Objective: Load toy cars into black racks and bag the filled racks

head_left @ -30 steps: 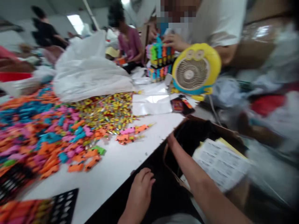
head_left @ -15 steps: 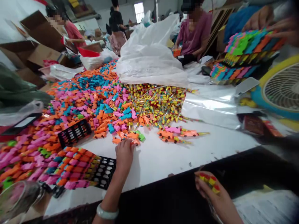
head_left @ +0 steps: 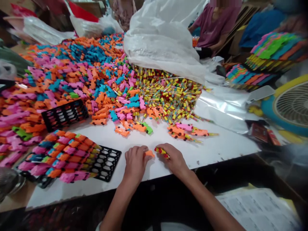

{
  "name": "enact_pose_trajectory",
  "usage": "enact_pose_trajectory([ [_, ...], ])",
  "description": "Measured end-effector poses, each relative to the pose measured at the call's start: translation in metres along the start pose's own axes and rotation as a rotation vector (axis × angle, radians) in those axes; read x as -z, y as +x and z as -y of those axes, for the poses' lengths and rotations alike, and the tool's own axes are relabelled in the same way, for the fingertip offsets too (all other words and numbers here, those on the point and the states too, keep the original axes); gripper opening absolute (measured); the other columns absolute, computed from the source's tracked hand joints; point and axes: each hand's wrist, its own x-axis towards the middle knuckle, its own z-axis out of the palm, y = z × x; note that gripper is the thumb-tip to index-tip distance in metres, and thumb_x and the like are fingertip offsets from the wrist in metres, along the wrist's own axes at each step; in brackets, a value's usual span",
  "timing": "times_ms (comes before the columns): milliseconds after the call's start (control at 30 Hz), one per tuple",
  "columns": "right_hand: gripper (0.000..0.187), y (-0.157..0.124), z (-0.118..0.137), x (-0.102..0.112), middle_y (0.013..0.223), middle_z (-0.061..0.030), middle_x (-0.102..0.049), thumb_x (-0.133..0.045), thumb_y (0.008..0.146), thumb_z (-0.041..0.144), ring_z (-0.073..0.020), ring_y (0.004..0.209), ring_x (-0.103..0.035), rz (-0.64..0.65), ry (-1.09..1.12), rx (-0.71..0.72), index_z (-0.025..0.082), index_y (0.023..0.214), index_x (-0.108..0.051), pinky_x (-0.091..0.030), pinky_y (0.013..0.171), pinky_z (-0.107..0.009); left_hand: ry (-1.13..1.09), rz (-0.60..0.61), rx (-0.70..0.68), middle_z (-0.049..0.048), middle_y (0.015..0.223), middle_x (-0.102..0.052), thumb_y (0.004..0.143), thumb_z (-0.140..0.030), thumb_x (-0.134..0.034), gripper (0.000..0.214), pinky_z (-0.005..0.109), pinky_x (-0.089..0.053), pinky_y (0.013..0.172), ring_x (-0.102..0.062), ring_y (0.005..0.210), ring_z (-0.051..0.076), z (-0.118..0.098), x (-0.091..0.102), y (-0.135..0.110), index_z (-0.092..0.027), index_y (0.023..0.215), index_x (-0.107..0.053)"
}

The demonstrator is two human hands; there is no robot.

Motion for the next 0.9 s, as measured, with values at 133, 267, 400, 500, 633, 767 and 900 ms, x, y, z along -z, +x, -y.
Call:
enact_pose_trajectory([
  [133, 0.02, -0.002, -0.003, 0.003, 0.104, -0.0061, -0.067, -0.052, 0.09, 0.03, -0.0203, 0.098, -0.061, 0.022, -0.009, -0.048, 0.022, 0.107, -0.061, -0.047, 0.087, -0.033, -0.014, 0.001, -0.04, 0.0046, 0.092, -0.063, 0.081, -0.027, -0.063, 0.012, 0.041, -0.041, 0.085, -0.055, 0.092, 0.023, -0.004, -0.001, -0.014, -0.021, 0.092, -0.06],
  [267, 0.02, -0.009, -0.003, 0.008, 0.103, -0.0061, -0.068, -0.052, 0.091, 0.031, -0.0197, 0.096, -0.061, 0.053, -0.004, -0.022, 0.022, 0.107, -0.061, -0.048, 0.087, -0.032, -0.029, -0.029, -0.093, 0.0053, 0.092, -0.065, 0.084, -0.024, -0.061, 0.023, 0.042, -0.04, 0.087, -0.057, 0.089, 0.022, -0.005, -0.003, -0.024, -0.018, 0.105, -0.056],
  [400, 0.019, -0.02, 0.002, 0.01, 0.101, -0.0068, -0.067, -0.05, 0.092, 0.025, -0.019, 0.094, -0.061, 0.084, -0.002, 0.036, 0.021, 0.107, -0.06, -0.048, 0.085, -0.032, 0.015, -0.013, -0.1, 0.0067, 0.096, -0.064, 0.082, -0.03, -0.063, 0.027, 0.043, -0.04, 0.087, -0.056, 0.095, 0.025, -0.003, -0.002, -0.03, -0.021, 0.107, -0.059],
  [500, 0.018, -0.027, 0.005, 0.01, 0.1, -0.0065, -0.066, -0.051, 0.092, 0.022, -0.0187, 0.093, -0.06, 0.086, 0.003, 0.044, 0.022, 0.108, -0.059, -0.049, 0.083, -0.032, 0.009, 0.006, -0.123, 0.0065, 0.096, -0.063, 0.081, -0.03, -0.065, 0.019, 0.044, -0.04, 0.087, -0.056, 0.094, 0.025, -0.004, 0.001, -0.034, -0.02, 0.097, -0.06],
  [633, 0.019, -0.03, 0.005, 0.01, 0.098, -0.0074, -0.065, -0.05, 0.091, 0.019, -0.0203, 0.094, -0.058, 0.075, -0.013, 0.09, 0.021, 0.106, -0.06, -0.049, 0.082, -0.034, -0.004, -0.001, -0.171, 0.0073, 0.1, -0.064, 0.085, -0.025, -0.059, 0.021, 0.044, -0.039, 0.089, -0.057, 0.095, 0.023, -0.006, 0.001, -0.04, -0.019, 0.105, -0.056],
  [767, 0.02, -0.033, 0.005, 0.01, 0.097, -0.0084, -0.065, -0.046, 0.091, 0.015, -0.0211, 0.093, -0.058, 0.062, -0.036, 0.115, 0.02, 0.105, -0.06, -0.049, 0.082, -0.035, -0.022, -0.011, -0.17, 0.0083, 0.101, -0.063, 0.088, -0.03, -0.054, 0.024, 0.045, -0.04, 0.088, -0.056, 0.096, 0.024, -0.005, 0.001, -0.046, -0.02, 0.109, -0.056],
  [900, 0.018, -0.038, 0.006, 0.012, 0.099, -0.0079, -0.066, -0.05, 0.092, 0.023, -0.0195, 0.092, -0.06, 0.076, -0.007, 0.077, 0.021, 0.109, -0.058, -0.05, 0.081, -0.033, -0.047, 0.022, -0.145, 0.0063, 0.097, -0.062, 0.086, -0.031, -0.056, 0.02, 0.045, -0.041, 0.087, -0.055, 0.094, 0.023, -0.007, 0.005, -0.049, -0.022, 0.104, -0.058],
])
